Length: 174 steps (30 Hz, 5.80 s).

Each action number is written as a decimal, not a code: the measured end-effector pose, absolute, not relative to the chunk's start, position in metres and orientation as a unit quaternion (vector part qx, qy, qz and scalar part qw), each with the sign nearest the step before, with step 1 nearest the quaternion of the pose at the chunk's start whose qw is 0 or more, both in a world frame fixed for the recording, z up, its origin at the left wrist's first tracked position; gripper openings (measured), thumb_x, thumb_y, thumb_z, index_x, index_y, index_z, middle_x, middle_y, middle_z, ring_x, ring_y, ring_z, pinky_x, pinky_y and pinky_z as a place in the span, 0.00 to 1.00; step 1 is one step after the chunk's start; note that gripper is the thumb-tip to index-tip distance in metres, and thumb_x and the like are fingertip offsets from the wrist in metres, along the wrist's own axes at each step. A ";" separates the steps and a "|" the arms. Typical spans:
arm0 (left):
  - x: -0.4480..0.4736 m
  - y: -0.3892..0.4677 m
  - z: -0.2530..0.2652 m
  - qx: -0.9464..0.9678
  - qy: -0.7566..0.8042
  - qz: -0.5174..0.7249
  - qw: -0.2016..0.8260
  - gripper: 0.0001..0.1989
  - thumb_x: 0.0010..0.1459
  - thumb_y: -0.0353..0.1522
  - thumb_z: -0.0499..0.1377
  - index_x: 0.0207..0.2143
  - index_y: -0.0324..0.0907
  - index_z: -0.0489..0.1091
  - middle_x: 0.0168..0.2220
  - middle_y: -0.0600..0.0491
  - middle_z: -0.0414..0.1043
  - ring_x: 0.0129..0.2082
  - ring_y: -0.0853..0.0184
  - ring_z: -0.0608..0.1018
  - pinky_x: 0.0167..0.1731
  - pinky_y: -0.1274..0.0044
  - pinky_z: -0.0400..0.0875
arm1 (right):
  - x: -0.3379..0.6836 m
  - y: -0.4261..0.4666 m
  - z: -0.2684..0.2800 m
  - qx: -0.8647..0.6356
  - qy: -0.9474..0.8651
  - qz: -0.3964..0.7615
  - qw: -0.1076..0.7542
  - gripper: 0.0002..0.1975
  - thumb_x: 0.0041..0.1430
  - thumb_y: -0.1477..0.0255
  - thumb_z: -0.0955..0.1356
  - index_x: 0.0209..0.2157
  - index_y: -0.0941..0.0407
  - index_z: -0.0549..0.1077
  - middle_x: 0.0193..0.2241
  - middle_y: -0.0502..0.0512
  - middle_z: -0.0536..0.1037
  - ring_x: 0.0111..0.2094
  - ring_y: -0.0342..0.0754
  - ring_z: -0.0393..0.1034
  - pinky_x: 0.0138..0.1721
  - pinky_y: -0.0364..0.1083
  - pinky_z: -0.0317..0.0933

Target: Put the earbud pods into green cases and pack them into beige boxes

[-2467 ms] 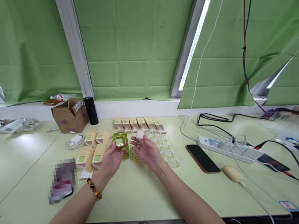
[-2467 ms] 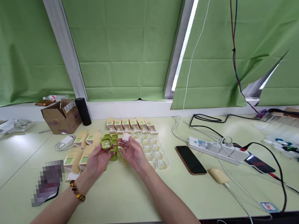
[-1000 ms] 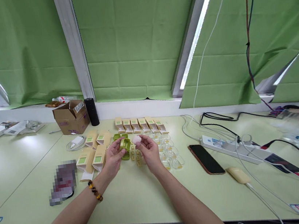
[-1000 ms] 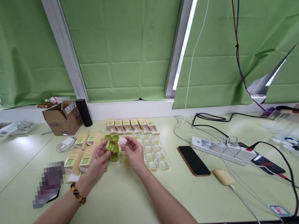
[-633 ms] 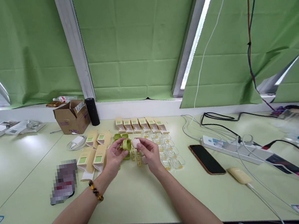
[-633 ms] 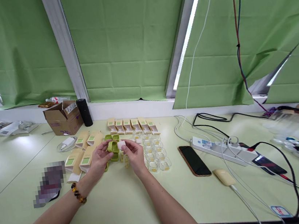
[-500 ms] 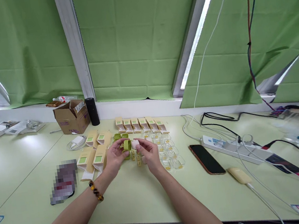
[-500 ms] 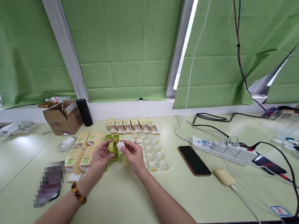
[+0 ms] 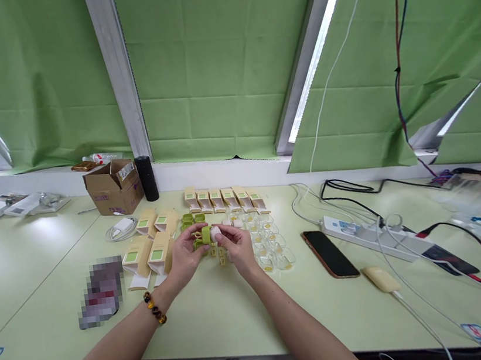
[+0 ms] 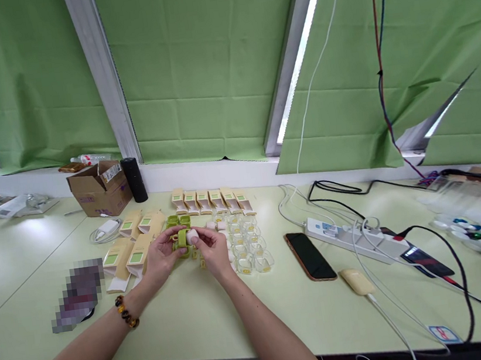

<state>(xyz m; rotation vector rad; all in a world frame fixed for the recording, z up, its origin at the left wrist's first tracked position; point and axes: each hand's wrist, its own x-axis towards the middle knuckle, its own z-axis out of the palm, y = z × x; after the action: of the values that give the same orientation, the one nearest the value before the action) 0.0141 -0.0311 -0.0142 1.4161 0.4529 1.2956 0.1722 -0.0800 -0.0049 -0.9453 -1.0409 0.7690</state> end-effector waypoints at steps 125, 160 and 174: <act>0.027 -0.028 -0.031 0.573 0.205 0.483 0.629 0.28 0.57 0.47 0.72 0.53 0.41 0.72 0.47 0.47 0.76 0.48 0.61 0.77 0.49 0.73 0.72 | 0.166 -0.085 -0.024 -0.443 -0.759 -0.108 0.464 0.29 0.70 0.77 0.63 0.71 0.56 0.61 0.58 0.70 0.72 0.55 0.59 0.75 0.52 0.57 0.77; 0.018 -0.036 -0.021 0.523 0.149 0.449 0.709 0.22 0.63 0.41 0.70 0.55 0.45 0.74 0.50 0.48 0.74 0.48 0.63 0.75 0.46 0.76 0.71 | 0.168 -0.082 -0.027 -0.484 -0.724 -0.092 0.484 0.23 0.70 0.73 0.65 0.65 0.54 0.69 0.55 0.67 0.74 0.56 0.60 0.73 0.52 0.57 0.75; 0.012 -0.028 -0.024 0.618 0.154 0.573 0.516 0.27 0.58 0.26 0.64 0.60 0.47 0.69 0.58 0.47 0.70 0.55 0.59 0.73 0.50 0.71 0.70 | 0.170 -0.075 -0.012 -0.481 -0.553 0.233 0.639 0.16 0.59 0.60 0.74 0.43 0.55 0.77 0.38 0.56 0.78 0.36 0.48 0.71 0.34 0.45 0.66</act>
<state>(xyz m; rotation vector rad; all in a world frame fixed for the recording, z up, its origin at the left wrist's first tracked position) 0.0125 -0.0278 -0.0236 1.4842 0.3706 1.3765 0.1701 -0.0748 -0.0118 -1.0982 -1.2621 0.5317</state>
